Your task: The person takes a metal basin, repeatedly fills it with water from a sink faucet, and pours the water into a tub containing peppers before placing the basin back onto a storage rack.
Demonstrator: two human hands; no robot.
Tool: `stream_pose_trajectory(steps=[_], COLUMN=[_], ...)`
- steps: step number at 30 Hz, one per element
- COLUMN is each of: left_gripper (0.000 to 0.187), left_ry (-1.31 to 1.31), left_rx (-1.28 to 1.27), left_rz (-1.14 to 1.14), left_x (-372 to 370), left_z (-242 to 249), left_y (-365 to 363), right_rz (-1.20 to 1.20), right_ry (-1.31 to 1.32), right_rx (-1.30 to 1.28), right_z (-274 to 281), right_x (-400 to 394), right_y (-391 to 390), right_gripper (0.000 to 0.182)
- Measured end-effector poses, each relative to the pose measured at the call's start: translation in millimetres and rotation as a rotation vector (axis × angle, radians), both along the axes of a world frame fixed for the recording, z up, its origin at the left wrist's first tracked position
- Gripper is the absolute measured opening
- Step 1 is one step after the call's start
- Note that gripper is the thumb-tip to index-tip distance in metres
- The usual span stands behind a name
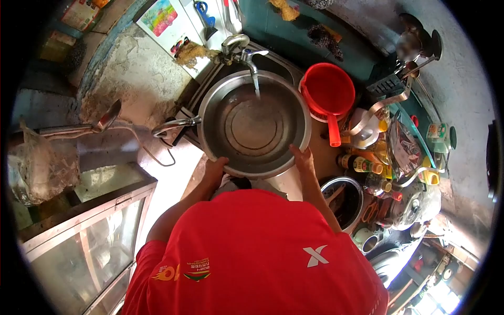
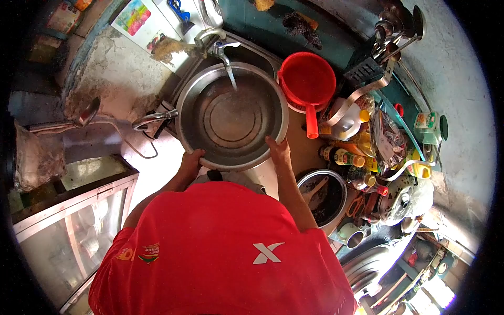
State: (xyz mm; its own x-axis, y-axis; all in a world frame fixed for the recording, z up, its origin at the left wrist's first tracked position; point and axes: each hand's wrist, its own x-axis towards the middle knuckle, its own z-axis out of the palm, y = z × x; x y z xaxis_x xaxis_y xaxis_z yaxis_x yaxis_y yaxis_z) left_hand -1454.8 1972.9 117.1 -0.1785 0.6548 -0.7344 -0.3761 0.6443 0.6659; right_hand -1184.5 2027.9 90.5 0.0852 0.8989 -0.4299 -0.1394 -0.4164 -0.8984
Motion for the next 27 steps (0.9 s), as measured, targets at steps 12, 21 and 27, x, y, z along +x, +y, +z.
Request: stream_pose_trajectory(steps=[12, 21, 27], left_gripper=[0.033, 0.038, 0.038], left_ry=[0.003, -0.012, -0.041], left_rx=[-0.032, 0.006, 0.0], left_rz=[-0.041, 0.0, -0.021], left_x=[-10, -2, -7], left_z=[-23, -8, -19], left_y=[-5, -2, -5], right_rz=[-0.002, -0.011, -0.018], right_ry=[-0.33, -0.345, -0.291], right_rx=[-0.062, -0.067, -0.06], right_z=[20, 21, 6], right_x=[1, 4, 7], right_y=[-5, -4, -7], right_gripper=[0.038, 0.037, 0.035])
